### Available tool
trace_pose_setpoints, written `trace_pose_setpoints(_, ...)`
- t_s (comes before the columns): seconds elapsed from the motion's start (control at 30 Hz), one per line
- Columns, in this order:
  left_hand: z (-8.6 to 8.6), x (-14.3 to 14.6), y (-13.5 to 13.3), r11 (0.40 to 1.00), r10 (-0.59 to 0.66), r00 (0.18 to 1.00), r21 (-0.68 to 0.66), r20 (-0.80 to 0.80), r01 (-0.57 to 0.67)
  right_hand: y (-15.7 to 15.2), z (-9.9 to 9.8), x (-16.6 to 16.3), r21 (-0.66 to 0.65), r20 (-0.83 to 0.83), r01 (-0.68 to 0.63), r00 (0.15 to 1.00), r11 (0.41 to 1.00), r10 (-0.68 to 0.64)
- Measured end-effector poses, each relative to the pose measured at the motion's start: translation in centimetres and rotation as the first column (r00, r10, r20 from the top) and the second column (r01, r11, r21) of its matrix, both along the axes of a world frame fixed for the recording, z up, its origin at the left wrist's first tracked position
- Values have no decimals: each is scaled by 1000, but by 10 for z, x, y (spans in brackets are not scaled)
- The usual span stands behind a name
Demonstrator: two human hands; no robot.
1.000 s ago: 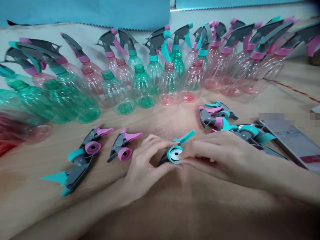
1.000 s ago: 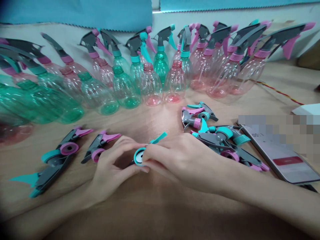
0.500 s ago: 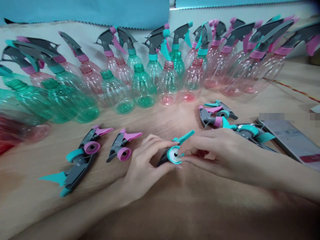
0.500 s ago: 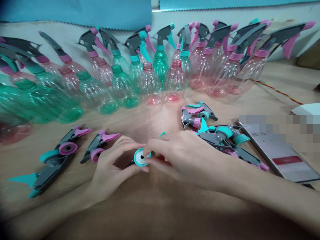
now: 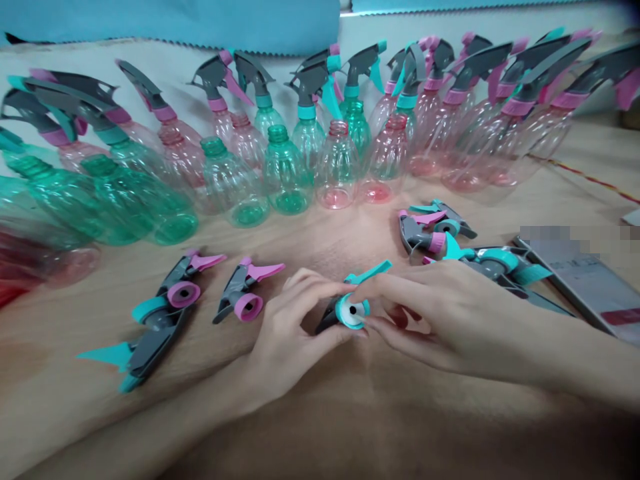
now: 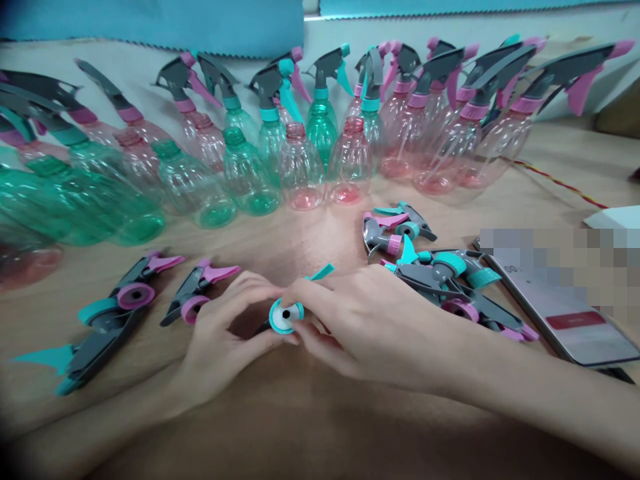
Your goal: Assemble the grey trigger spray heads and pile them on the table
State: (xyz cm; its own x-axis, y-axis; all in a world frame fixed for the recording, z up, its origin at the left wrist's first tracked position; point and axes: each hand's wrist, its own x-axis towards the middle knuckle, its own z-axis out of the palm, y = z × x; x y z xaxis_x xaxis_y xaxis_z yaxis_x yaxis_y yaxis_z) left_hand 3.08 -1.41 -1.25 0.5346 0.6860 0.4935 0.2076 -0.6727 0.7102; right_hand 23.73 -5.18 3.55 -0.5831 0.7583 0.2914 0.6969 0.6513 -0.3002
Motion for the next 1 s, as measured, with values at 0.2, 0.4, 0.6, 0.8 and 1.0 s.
trace_pose_setpoints(0.2,2,1,0,999,-8,1000,35,9,8,-1,3,-3,4,69,2,998,1000,-2)
trace_pose_setpoints(0.4,3,0,-1,999,-23,999,43,-23,24,0,1,-8,10,50,39,998,999,-39)
trace_pose_setpoints(0.6,2,-1,-1,996,-11,998,84,-59,16,1,-3,-12,142,94,44,994,989,-58)
trace_pose_setpoints(0.8,1,-1,0,994,-25,998,106,-58,31,-2,-11,-16,151,-12,54,999,987,-53)
trace_pose_setpoints(1.0,1,1,0,985,-10,999,173,-39,17,-7,-16,-22,152,-159,163,977,975,-139)
